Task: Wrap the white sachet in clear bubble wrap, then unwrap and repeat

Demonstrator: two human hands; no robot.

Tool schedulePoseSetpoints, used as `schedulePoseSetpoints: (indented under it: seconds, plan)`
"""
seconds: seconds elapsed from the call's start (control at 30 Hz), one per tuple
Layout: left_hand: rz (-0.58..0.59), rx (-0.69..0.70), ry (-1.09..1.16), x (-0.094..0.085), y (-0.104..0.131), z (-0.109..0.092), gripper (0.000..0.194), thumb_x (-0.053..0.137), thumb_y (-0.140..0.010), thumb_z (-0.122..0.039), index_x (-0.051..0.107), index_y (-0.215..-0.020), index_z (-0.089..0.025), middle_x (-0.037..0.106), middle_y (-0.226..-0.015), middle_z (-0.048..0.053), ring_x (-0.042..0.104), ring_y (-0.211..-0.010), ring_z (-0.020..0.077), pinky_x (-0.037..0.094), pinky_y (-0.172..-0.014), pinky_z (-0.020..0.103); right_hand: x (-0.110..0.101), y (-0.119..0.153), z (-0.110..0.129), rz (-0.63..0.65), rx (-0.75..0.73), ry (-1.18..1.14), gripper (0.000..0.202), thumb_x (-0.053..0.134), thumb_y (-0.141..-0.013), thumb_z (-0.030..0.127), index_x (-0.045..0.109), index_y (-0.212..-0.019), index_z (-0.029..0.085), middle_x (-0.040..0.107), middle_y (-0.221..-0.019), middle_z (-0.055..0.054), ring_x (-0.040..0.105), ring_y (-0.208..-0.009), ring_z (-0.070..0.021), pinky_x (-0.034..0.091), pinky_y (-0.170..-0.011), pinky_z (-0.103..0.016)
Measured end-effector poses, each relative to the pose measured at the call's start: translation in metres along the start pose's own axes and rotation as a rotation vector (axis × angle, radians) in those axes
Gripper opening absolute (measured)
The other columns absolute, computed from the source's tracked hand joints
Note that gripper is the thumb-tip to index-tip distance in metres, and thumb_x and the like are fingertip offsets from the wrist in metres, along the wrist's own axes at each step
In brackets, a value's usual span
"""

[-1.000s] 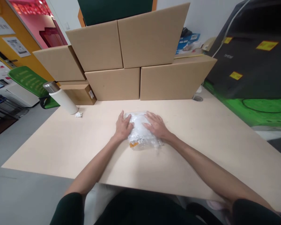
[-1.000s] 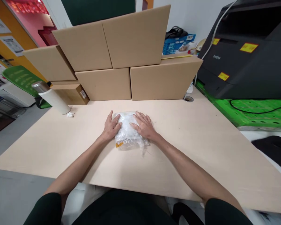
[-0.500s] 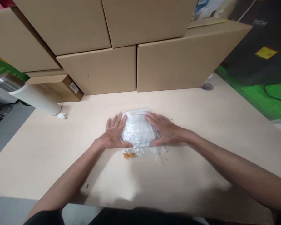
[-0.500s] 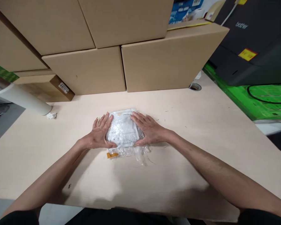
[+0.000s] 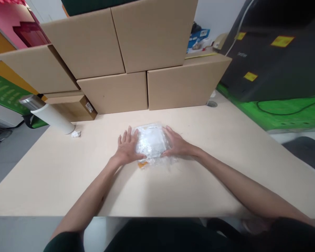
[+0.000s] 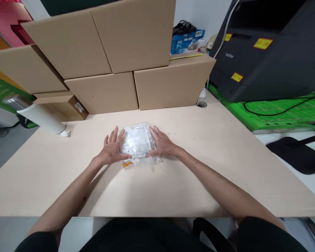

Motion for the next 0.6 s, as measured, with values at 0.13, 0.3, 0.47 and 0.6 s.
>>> schedulePoseSetpoints:
  seconds: [0.13,0.3,0.47,0.6]
  plan:
    - [-0.19,0.119,0.065,-0.014,0.038,-0.041,0.078,0.06,-0.09,-0.05,0.027,-0.157,-0.028,0.002,-0.169,0.016,0.001,-0.154,0.0406,0.006,-0.118,0.067,-0.003,0.017,-0.002,-0.098,0.045,-0.462,0.117,0.074,-0.072,0.066,0.011,-0.161,0.025,0.012,-0.168,-0.018,0.021,-0.152,-0.0339,0.03,-0.118,-0.053]
    - [-0.097,0.171,0.127,0.008,0.049,-0.086,0.109,0.076,-0.069,-0.067,0.027,-0.158,-0.028,0.0,-0.168,0.018,-0.005,-0.151,0.0486,0.002,-0.113,0.075,0.004,0.018,-0.02,-0.377,0.204,-1.023,0.062,0.075,-0.074,0.048,0.059,-0.128,0.023,0.065,-0.133,-0.015,0.064,-0.119,-0.0282,0.052,-0.1,-0.046]
    - [-0.159,0.178,0.131,0.013,0.041,-0.09,0.057,0.065,-0.091,-0.04,0.05,-0.146,-0.037,0.022,-0.167,0.006,0.006,-0.152,0.0462,0.012,-0.114,0.074,0.014,0.012,-0.015,-0.448,0.161,-1.27,0.034,0.085,-0.058,0.03,0.068,-0.086,0.02,0.075,-0.085,-0.006,0.071,-0.083,-0.0219,0.058,-0.085,-0.039]
    - [-0.238,0.178,0.206,0.005,0.046,-0.076,0.035,0.046,-0.102,-0.035,0.063,-0.132,-0.032,0.043,-0.157,0.004,0.024,-0.151,0.0369,0.021,-0.118,0.064,0.01,0.016,-0.018,-0.499,0.168,-1.322,0.036,0.089,-0.053,0.028,0.066,-0.081,0.022,0.072,-0.076,-0.002,0.068,-0.071,-0.0182,0.058,-0.076,-0.036]
Point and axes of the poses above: each hand's wrist, its own y-axis away from the middle knuckle, its own x-axis out of the palm, z = x × y, the point moved 10 cm from there along -y, towards the middle knuckle
